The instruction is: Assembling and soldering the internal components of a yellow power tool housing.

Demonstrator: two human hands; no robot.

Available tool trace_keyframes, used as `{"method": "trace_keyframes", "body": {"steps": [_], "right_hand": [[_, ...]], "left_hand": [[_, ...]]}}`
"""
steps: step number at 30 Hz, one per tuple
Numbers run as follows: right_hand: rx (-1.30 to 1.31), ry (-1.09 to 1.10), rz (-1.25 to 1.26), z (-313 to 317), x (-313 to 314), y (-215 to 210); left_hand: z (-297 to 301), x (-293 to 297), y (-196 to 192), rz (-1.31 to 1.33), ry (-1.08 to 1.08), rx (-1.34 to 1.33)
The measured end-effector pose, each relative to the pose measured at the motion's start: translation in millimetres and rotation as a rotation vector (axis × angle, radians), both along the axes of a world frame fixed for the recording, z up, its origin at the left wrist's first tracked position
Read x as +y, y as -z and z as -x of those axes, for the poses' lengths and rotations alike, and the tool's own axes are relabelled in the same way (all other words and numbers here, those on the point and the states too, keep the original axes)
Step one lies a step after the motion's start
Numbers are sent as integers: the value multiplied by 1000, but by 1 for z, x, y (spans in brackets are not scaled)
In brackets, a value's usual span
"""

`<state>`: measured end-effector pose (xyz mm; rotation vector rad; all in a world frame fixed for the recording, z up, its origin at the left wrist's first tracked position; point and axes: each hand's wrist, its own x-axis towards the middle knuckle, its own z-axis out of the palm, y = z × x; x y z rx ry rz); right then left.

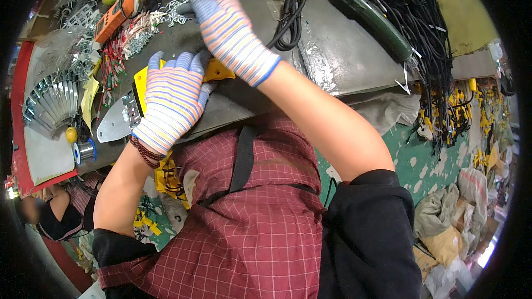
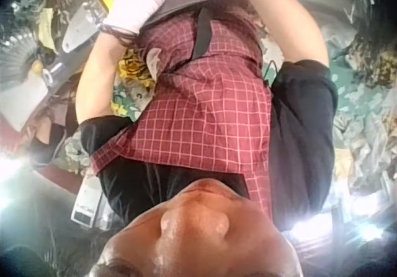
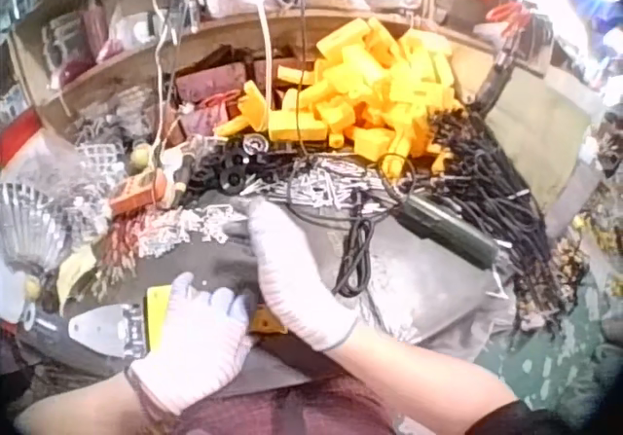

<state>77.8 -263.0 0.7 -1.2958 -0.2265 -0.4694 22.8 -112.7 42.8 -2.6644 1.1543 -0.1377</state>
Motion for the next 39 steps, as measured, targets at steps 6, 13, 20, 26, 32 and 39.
{"method": "trace_keyframes", "body": {"steps": [6,13,20,26,32,39], "right_hand": [[-67,38,966,57,-56,-28],[-157,-8,1379,56,-71,-14],[-194,-60,1236,52,-71,-5],[-216,-30,1183,55,-77,5],[-235,-48,1095,53,-81,6],[-221,-117,1067,46,-87,-7]], "left_hand": [[-24,9,-22,200,-217,268],[-32,9,-10,488,16,282],[-18,16,-15,603,29,215],[-22,17,-18,506,-11,307],[-24,21,-17,550,-174,478],[-26,16,-12,711,-184,508]]}}
